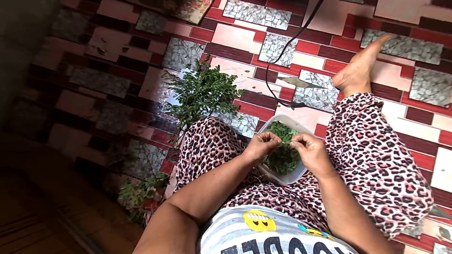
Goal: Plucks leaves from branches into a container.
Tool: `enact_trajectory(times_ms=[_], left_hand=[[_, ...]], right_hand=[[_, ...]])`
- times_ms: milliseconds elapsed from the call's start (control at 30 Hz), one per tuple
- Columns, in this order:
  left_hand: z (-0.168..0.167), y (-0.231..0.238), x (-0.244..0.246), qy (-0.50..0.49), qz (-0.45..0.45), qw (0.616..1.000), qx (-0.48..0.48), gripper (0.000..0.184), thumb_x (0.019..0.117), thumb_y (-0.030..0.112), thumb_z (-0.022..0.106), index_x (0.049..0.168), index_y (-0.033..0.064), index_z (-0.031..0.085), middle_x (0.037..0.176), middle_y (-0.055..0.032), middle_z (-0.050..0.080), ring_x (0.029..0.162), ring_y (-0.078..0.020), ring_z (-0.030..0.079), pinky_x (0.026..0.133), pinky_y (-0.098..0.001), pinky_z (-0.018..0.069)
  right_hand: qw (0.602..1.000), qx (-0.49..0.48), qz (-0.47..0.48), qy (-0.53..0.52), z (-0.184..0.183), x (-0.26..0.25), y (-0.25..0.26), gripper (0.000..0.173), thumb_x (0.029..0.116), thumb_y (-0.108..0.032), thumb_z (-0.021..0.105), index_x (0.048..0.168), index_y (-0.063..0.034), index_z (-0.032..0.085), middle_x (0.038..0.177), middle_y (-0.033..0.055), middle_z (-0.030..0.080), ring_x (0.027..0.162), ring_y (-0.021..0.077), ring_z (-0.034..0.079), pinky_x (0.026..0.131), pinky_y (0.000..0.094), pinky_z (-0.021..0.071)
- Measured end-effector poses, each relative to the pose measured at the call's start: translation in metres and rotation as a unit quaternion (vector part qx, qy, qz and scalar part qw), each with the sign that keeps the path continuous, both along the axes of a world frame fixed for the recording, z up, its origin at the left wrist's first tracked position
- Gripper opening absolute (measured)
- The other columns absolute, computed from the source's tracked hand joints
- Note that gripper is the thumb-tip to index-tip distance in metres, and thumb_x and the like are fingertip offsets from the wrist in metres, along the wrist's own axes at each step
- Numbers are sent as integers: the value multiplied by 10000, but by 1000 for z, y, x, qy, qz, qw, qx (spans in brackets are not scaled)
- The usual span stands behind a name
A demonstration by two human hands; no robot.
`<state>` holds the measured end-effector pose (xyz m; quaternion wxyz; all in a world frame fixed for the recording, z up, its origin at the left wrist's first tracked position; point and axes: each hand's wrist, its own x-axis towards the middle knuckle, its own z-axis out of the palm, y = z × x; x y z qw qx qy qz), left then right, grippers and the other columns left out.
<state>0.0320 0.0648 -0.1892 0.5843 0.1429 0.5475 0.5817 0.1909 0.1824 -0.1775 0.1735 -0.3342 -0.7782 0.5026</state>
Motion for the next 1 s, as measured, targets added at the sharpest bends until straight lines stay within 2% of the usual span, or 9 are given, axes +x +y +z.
enact_trajectory(times_ms=[133,233,300,433,500,567,800,900,1000], left_hand=[[0,0,-1,6,-9,1000,-4,54,977,22,637,925,20,652,732,-2,616,609,-51,556,590,-202,483],[-1,-1,0,11,-17,1000,2,53,973,28,643,922,20,657,732,0,617,606,-45,549,583,-195,473],[-3,-1,1,21,-23,999,7,42,964,24,652,923,20,662,731,5,611,604,-41,536,577,-191,458],[-5,-1,2,49,-41,998,16,57,953,41,672,899,32,657,721,10,593,611,-44,527,586,-202,456],[-5,-2,2,57,-46,997,21,67,949,37,672,885,33,651,712,13,583,606,-45,519,587,-205,454],[-4,-1,3,63,-49,997,21,69,950,32,663,883,34,646,704,16,573,599,-43,509,583,-203,445],[-3,-3,3,65,-45,997,25,85,943,18,664,862,32,645,691,20,568,583,-34,496,562,-190,431],[-4,-3,3,66,-48,996,25,79,945,23,664,868,31,646,692,21,570,581,-32,497,558,-187,429],[-4,-3,3,74,-53,996,26,84,946,30,663,865,35,640,696,20,569,585,-37,499,564,-190,432]], right_hand=[[999,-13,-24,18,4,3,6,42,934,-46,690,911,-23,716,941,40,697,857,67,654,799,265,563],[999,-5,-33,25,5,3,7,179,996,-150,624,1058,-16,725,1197,97,672,1084,124,649,906,301,559],[999,-26,-7,18,4,2,8,216,986,-175,638,1114,-20,718,1277,118,638,1161,164,625,932,328,555],[997,-72,15,27,-3,-5,0,92,917,-90,714,979,-24,730,1182,97,682,1075,145,651,882,319,562],[996,-83,-6,39,-6,-7,-5,21,905,-34,709,887,-25,703,1128,80,692,971,116,660,815,285,567],[994,-82,-26,73,-12,-10,-9,44,899,-8,691,861,-28,694,1107,69,686,927,97,659,789,263,575],[963,-187,-100,166,-13,-12,-8,122,930,-22,617,870,-81,706,1046,31,711,955,132,663,843,313,562],[977,-168,-81,99,-9,-7,1,124,974,-98,606,965,-68,726,1099,32,702,962,121,660,839,312,568],[988,-147,-44,29,-8,-4,4,110,947,-126,666,1008,-54,724,1134,53,690,1031,134,651,884,335,556]])
